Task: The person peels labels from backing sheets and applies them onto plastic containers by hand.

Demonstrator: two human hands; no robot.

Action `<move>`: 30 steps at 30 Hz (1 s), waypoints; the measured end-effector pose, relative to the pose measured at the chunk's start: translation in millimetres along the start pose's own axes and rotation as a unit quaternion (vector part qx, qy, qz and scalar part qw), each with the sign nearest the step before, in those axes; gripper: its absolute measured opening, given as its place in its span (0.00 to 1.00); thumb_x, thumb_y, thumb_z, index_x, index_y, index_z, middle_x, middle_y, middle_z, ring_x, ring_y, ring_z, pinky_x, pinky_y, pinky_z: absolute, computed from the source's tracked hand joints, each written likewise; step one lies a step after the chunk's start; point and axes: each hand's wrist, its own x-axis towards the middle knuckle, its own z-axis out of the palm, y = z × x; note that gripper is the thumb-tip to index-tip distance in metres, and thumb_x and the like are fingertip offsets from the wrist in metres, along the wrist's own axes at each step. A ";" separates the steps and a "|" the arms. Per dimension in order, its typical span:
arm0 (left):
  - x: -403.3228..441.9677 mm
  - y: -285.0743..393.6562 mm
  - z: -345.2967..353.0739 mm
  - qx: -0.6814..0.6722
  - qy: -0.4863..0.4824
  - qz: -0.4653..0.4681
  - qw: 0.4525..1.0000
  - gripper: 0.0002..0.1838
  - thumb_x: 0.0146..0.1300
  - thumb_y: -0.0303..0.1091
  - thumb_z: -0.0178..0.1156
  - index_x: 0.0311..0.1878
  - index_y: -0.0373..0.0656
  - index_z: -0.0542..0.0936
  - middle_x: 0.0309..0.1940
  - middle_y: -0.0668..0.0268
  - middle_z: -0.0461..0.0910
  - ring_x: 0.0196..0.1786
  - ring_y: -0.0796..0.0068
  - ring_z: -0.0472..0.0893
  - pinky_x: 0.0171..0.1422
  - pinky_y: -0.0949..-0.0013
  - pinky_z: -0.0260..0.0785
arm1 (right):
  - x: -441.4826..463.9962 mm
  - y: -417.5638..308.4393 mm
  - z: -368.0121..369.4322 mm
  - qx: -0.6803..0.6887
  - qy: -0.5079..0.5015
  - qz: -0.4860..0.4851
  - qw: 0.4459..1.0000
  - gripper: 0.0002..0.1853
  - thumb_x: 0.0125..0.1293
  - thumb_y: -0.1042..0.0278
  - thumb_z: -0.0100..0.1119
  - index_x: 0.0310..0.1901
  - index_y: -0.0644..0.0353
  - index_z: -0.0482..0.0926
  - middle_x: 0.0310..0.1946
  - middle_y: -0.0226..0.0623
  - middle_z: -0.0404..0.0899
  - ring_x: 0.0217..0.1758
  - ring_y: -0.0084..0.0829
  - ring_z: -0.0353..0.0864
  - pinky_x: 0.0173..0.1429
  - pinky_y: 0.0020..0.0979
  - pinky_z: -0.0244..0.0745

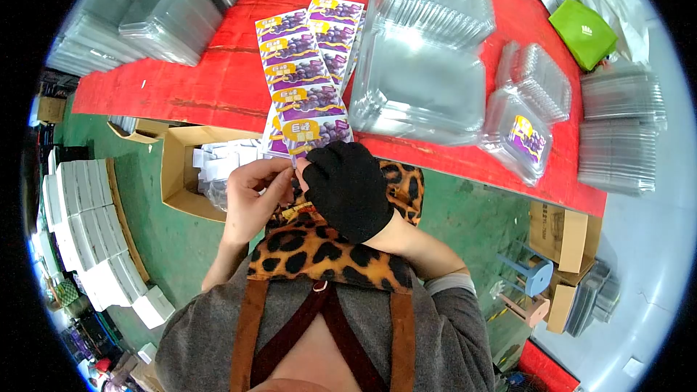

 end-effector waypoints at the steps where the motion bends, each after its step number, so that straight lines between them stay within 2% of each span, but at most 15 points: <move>1: -0.2 -0.3 1.5 0.028 0.007 0.012 0.999 0.06 0.67 0.22 0.61 0.44 0.31 0.83 0.31 0.63 0.84 0.30 0.82 0.81 0.34 0.75 0.74 | -3.1 1.0 1.8 0.001 -0.007 0.003 1.000 0.12 0.55 0.71 0.67 0.41 0.63 0.81 0.36 0.39 0.81 0.38 0.41 0.81 0.40 0.41 0.73; 5: 1.2 2.4 9.0 0.109 0.036 0.089 0.989 0.05 0.65 0.21 0.62 0.42 0.31 0.83 0.26 0.64 0.83 0.27 0.82 0.80 0.32 0.77 0.71 | -2.7 -0.1 -2.4 0.006 -0.037 0.019 0.999 0.11 0.56 0.68 0.65 0.39 0.63 0.81 0.37 0.41 0.80 0.38 0.42 0.79 0.40 0.43 0.72; 8: 4.7 6.6 10.3 0.157 0.042 0.149 0.975 0.05 0.63 0.20 0.63 0.41 0.32 0.84 0.27 0.61 0.83 0.27 0.80 0.81 0.33 0.74 0.72 | 2.5 -1.2 -7.7 -0.013 -0.039 0.030 0.999 0.13 0.49 0.74 0.71 0.37 0.61 0.81 0.32 0.37 0.80 0.34 0.40 0.80 0.37 0.39 0.73; 11: 4.9 8.9 10.2 0.160 0.030 0.139 0.977 0.04 0.61 0.20 0.63 0.39 0.33 0.83 0.28 0.59 0.83 0.28 0.78 0.82 0.34 0.72 0.74 | 6.3 -3.0 -11.8 0.008 -0.046 0.072 0.996 0.13 0.47 0.74 0.72 0.36 0.61 0.80 0.32 0.37 0.80 0.35 0.42 0.80 0.38 0.41 0.73; 14: 3.7 6.7 8.9 0.162 0.036 0.141 0.976 0.04 0.60 0.23 0.64 0.37 0.34 0.83 0.26 0.59 0.81 0.26 0.71 0.81 0.32 0.70 0.72 | 10.1 3.9 -15.9 0.116 -0.008 0.120 0.986 0.11 0.48 0.77 0.70 0.34 0.61 0.80 0.31 0.37 0.80 0.34 0.39 0.81 0.39 0.37 0.75; 17: 3.4 -8.4 1.3 0.169 0.056 0.111 0.978 0.04 0.59 0.23 0.64 0.36 0.33 0.82 0.25 0.60 0.81 0.26 0.74 0.81 0.31 0.71 0.72 | 8.2 10.0 -21.4 0.260 0.040 0.246 0.933 0.08 0.50 0.80 0.66 0.33 0.62 0.79 0.29 0.36 0.80 0.33 0.33 0.82 0.41 0.32 0.75; 18: 3.0 -8.3 -2.0 0.161 0.057 0.073 0.983 0.03 0.60 0.22 0.63 0.36 0.33 0.82 0.26 0.62 0.83 0.27 0.79 0.81 0.32 0.73 0.72 | 8.5 18.8 -24.0 0.217 0.065 0.208 0.952 0.07 0.54 0.77 0.68 0.33 0.61 0.78 0.27 0.36 0.78 0.31 0.32 0.83 0.38 0.29 0.76; 19: 2.8 -10.8 -3.8 0.116 0.051 0.058 0.990 0.03 0.61 0.22 0.63 0.36 0.33 0.82 0.27 0.63 0.84 0.28 0.80 0.81 0.33 0.74 0.73 | 6.2 24.4 -28.1 0.261 0.046 0.242 0.933 0.07 0.54 0.78 0.67 0.34 0.62 0.79 0.30 0.37 0.81 0.30 0.32 0.82 0.38 0.30 0.76; 22: 2.0 -16.4 -6.4 -0.005 0.020 0.013 1.000 0.03 0.65 0.22 0.60 0.37 0.32 0.81 0.31 0.65 0.85 0.31 0.84 0.81 0.36 0.77 0.74 | 8.6 25.6 -29.7 0.303 0.033 0.236 0.923 0.07 0.56 0.78 0.68 0.37 0.62 0.82 0.33 0.38 0.83 0.33 0.32 0.83 0.39 0.30 0.76; 27: 2.9 -10.5 -0.6 -0.050 0.013 0.023 0.998 0.04 0.67 0.22 0.58 0.39 0.31 0.80 0.31 0.65 0.85 0.32 0.84 0.81 0.37 0.77 0.73 | 10.6 22.1 -31.4 0.264 -0.026 0.172 0.949 0.08 0.56 0.75 0.70 0.39 0.61 0.84 0.35 0.39 0.83 0.38 0.37 0.83 0.43 0.33 0.76; 28: 2.5 -11.4 -0.2 -0.058 0.014 0.026 0.998 0.04 0.67 0.22 0.58 0.39 0.31 0.80 0.32 0.65 0.85 0.33 0.84 0.81 0.37 0.77 0.74 | 9.1 20.3 -31.4 0.281 -0.035 0.185 0.941 0.09 0.56 0.74 0.70 0.40 0.60 0.84 0.35 0.40 0.83 0.39 0.40 0.82 0.43 0.35 0.76; 30: 2.8 -16.9 -1.8 -0.065 -0.006 0.044 0.997 0.04 0.68 0.20 0.55 0.42 0.30 0.78 0.35 0.62 0.84 0.35 0.79 0.82 0.40 0.75 0.75 | 8.3 20.1 -29.9 0.258 -0.039 0.166 0.951 0.09 0.57 0.73 0.69 0.40 0.60 0.84 0.35 0.40 0.83 0.39 0.41 0.82 0.43 0.36 0.76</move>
